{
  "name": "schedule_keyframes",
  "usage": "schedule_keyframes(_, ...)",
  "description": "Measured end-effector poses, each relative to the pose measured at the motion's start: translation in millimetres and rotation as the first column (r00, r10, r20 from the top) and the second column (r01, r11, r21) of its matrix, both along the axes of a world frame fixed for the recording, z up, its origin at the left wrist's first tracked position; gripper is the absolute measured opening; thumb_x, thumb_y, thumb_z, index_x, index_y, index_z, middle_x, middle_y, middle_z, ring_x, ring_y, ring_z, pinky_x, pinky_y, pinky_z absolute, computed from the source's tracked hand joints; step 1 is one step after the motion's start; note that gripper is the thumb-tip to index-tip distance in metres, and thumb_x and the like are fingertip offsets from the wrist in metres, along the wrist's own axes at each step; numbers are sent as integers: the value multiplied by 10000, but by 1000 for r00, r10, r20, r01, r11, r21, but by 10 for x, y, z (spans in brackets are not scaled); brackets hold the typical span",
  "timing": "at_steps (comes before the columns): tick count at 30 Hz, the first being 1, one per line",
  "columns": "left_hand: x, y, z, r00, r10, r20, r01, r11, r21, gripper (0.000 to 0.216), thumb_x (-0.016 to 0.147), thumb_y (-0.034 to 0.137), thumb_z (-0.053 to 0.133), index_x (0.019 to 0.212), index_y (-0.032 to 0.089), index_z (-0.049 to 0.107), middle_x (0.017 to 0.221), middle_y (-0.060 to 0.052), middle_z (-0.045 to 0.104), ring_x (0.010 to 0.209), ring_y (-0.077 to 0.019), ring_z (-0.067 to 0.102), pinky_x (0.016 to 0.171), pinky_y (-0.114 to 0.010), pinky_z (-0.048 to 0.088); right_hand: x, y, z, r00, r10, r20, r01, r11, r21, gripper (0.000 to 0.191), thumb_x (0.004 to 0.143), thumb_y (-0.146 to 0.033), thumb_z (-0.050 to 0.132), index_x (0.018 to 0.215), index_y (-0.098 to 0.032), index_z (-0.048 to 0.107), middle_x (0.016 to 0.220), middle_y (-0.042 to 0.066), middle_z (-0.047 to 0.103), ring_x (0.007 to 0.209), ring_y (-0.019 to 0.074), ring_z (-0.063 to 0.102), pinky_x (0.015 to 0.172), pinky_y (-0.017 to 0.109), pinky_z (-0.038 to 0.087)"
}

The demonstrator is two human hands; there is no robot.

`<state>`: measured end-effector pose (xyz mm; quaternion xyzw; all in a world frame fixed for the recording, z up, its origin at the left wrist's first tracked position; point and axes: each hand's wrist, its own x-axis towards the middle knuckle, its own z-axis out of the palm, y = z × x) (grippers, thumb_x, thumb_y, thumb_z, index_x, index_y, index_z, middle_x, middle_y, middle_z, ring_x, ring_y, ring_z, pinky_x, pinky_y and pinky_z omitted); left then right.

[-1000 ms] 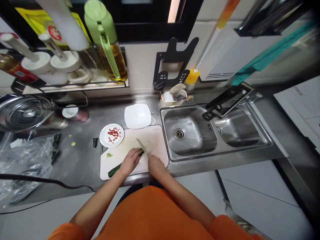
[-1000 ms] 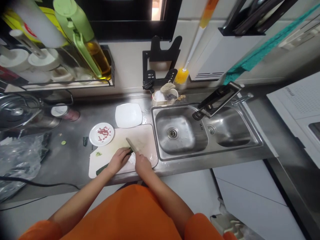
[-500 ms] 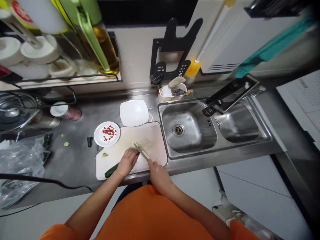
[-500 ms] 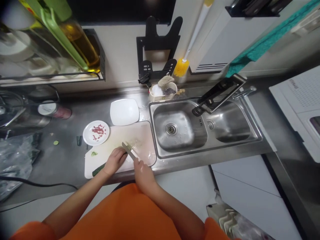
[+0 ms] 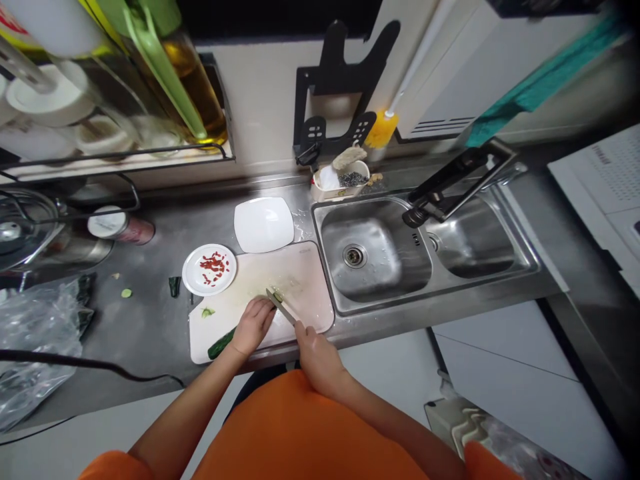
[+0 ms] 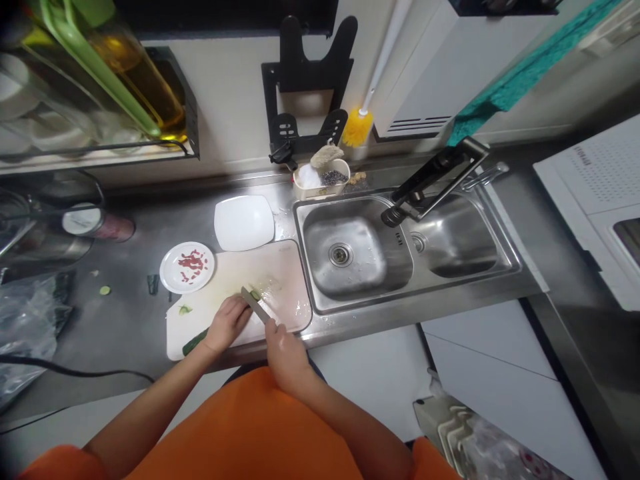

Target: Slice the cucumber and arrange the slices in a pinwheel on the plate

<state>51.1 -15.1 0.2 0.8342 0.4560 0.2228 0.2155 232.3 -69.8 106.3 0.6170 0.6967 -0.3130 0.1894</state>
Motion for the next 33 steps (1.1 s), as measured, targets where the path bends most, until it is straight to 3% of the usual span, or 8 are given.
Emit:
schedule_keyframes(14,-22,-5,-78,1000,-14,4,14,999,35,198,902,237,480,1062,178,581,1019,-82,636,1061,-220,546,964,-425,471,-1,28,29,998,34,54,-36,999,28,391,874,-34,337,1243,-140,408,936,112,614,810,185,652,663,235,500)
schedule_keyframes(33,-10,0,-73,1000,-7,21,6,998,56,207,894,215,495,1073,179,591,1030,-77,650,1062,-215,558,960,-412,479,10,121,53,1000,24,12,-24,999,-26,306,884,-35,310,1126,-143,461,916,106,613,848,219,652,670,279,508)
